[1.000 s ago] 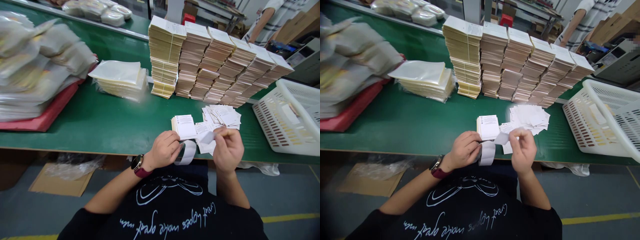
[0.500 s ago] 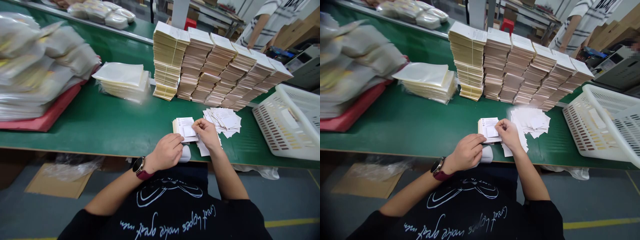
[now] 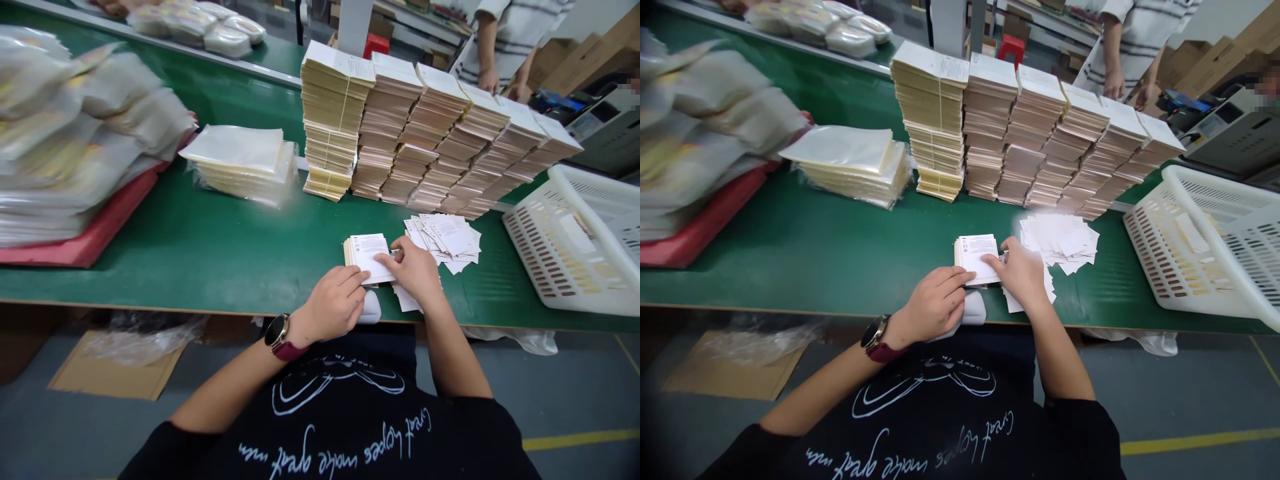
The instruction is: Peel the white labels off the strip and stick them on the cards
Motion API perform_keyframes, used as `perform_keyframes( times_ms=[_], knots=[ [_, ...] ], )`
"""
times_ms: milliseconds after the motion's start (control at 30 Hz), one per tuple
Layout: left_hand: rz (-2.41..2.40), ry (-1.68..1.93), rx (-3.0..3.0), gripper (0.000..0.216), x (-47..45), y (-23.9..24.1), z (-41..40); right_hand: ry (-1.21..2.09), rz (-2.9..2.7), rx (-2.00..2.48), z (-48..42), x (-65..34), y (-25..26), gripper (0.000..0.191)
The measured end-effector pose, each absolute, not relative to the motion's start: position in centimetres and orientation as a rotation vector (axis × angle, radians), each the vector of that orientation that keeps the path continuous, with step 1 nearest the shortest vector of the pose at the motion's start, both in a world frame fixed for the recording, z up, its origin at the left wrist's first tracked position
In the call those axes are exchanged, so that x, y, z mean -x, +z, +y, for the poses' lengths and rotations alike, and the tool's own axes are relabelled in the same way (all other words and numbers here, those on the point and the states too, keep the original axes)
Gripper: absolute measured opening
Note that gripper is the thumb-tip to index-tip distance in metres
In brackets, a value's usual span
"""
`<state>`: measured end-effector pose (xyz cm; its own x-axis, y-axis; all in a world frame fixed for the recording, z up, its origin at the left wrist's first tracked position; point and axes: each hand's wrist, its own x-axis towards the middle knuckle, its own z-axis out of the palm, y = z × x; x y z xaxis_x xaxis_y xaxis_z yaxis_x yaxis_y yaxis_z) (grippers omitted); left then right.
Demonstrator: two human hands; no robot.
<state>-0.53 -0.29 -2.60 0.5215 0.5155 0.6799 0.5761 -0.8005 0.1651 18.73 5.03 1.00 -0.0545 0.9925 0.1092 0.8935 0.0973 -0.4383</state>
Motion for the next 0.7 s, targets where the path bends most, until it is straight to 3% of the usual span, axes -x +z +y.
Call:
perform_keyframes(
  times_ms=[100,233,333,500,700],
  knots=[
    [-0.934,-1.128,2.674,0.011,0.5,-2.5,-0.3,0.798,-1.852,1.718,5.8,-19.5,0.4,0.032],
    [-0.929,-1.071,2.679,0.013,0.4,-2.5,-0.3,0.957,-1.698,1.579,6.3,-19.6,-0.2,0.024],
    [-0.926,-1.058,2.672,0.014,0.3,-2.5,-0.3,0.857,-1.776,1.632,6.1,-19.3,-0.1,0.017],
    [-0.943,-1.038,2.679,0.015,0.3,-2.5,-0.3,0.377,-1.912,1.702,5.2,-19.2,0.5,0.023],
    [-0.954,-1.236,2.638,0.014,0.7,-2.6,-0.3,0.524,-1.626,1.662,3.1,-22.9,1.2,0.032]
  ],
)
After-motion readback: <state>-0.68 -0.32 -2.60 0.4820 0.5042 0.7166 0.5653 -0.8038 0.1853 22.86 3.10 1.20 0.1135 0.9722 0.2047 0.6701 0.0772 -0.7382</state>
